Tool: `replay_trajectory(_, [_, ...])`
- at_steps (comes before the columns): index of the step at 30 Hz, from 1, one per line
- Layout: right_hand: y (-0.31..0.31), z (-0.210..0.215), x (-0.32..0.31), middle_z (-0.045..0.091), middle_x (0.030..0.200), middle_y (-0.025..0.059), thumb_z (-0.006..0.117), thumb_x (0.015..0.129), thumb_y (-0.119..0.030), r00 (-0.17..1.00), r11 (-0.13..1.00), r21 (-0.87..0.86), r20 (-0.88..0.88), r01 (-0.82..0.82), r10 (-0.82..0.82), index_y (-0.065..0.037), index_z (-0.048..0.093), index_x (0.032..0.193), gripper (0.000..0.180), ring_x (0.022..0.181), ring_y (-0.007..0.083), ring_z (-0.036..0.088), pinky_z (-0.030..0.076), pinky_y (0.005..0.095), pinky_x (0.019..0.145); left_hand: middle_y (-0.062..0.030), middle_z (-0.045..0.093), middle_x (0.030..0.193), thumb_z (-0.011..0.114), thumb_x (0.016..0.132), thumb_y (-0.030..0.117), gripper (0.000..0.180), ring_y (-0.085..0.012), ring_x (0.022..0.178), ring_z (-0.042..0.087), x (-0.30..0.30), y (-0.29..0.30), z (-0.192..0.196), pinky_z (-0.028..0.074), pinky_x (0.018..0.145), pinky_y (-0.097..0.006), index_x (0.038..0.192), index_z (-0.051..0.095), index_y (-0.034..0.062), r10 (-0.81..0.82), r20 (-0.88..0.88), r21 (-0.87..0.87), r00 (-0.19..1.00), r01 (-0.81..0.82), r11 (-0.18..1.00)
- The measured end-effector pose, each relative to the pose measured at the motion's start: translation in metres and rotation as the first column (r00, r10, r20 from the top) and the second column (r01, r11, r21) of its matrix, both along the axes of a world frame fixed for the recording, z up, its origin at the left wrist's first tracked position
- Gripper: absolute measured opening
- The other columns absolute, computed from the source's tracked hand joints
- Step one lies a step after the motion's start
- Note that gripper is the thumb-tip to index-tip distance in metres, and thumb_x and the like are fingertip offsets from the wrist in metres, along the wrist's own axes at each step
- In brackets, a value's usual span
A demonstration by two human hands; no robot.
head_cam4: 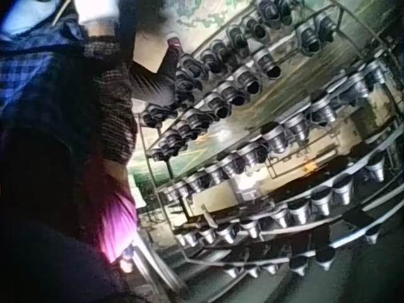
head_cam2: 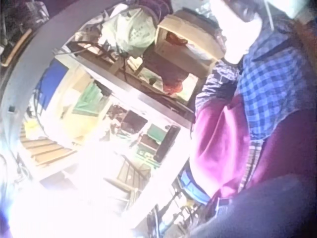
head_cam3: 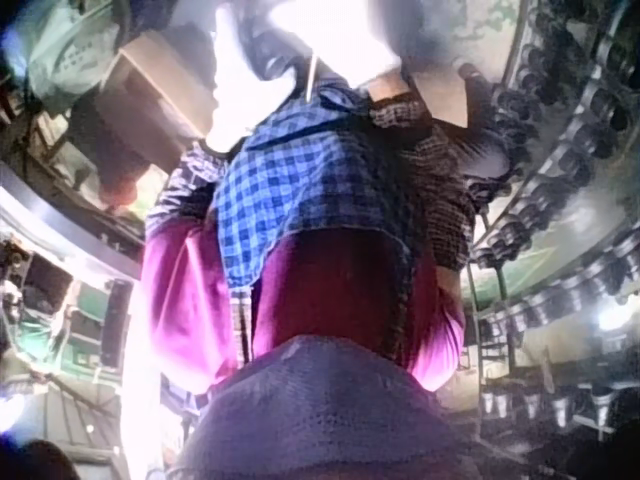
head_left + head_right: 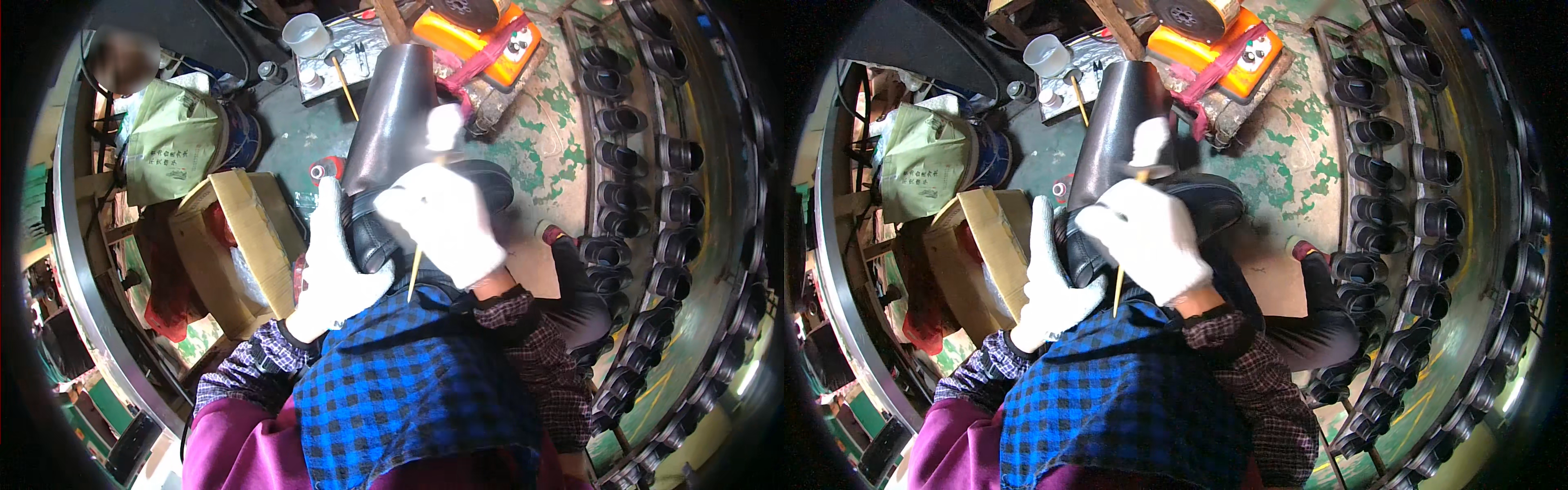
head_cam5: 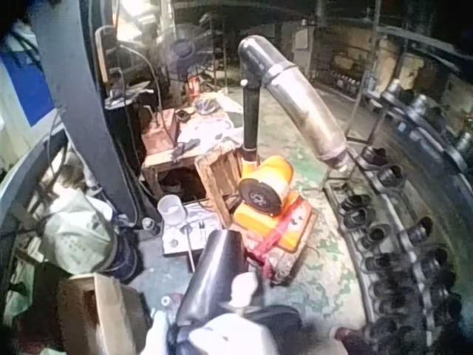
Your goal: Clean and polish finished shoes using a brush and cloth in a manufacturing setting.
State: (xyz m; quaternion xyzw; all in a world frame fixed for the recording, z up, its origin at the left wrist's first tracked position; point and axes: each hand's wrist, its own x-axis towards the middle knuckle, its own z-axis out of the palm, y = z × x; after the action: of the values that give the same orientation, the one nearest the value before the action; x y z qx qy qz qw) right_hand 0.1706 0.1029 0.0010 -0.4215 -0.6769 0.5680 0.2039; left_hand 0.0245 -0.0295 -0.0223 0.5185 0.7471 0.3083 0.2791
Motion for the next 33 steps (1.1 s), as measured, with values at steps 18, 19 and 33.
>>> replay_trajectory(18, [0.043, 0.005, 0.084, 0.06, 0.098, -0.0021, 0.062, 0.097, -0.017, 0.684, 0.723, -0.072, -0.274, 0.687, -0.677, -0.003, 0.065, 0.106, 0.016, 0.09, 0.0075, 0.056, 0.046, 0.0249, 0.083, -0.0207, 0.051, 0.143, 0.055, 0.089, 0.03, 0.066, -0.0414, 0.121, 0.058, -0.039, 0.018, 0.017, 0.052, 0.093, -0.064, 0.148, 0.041, 0.0038, 0.674, 0.702, -0.626, -0.23, 0.253, 0.738])
replay_trajectory(19, [0.041, 0.006, 0.086, 0.061, 0.099, -0.0015, 0.063, 0.097, -0.016, 0.717, 0.752, -0.061, -0.259, 0.657, -0.647, -0.002, 0.066, 0.106, 0.016, 0.09, 0.0075, 0.055, 0.045, 0.0249, 0.084, -0.0224, 0.052, 0.141, 0.052, 0.092, 0.035, 0.061, -0.042, 0.121, 0.058, -0.037, 0.015, 0.016, 0.05, 0.093, -0.067, 0.144, 0.045, 0.0052, 0.673, 0.695, -0.62, -0.254, 0.263, 0.739])
replay_trajectory(33, [0.019, 0.028, 0.067, 0.066, 0.07, 0.0061, 0.07, 0.084, -0.017, 1.0, 0.999, -0.05, 0.009, 0.012, -0.012, -0.003, 0.074, 0.087, 0.015, 0.065, 0.0155, 0.062, 0.049, 0.0293, 0.063, -0.019, 0.06, 0.131, 0.048, 0.095, 0.041, 0.056, -0.0388, 0.114, 0.063, -0.011, 0.03, 0.039, 0.055, 0.089, -0.065, 0.14, 0.05, 0.0065, 0.646, 0.742, -0.616, -0.177, 0.2, 0.762])
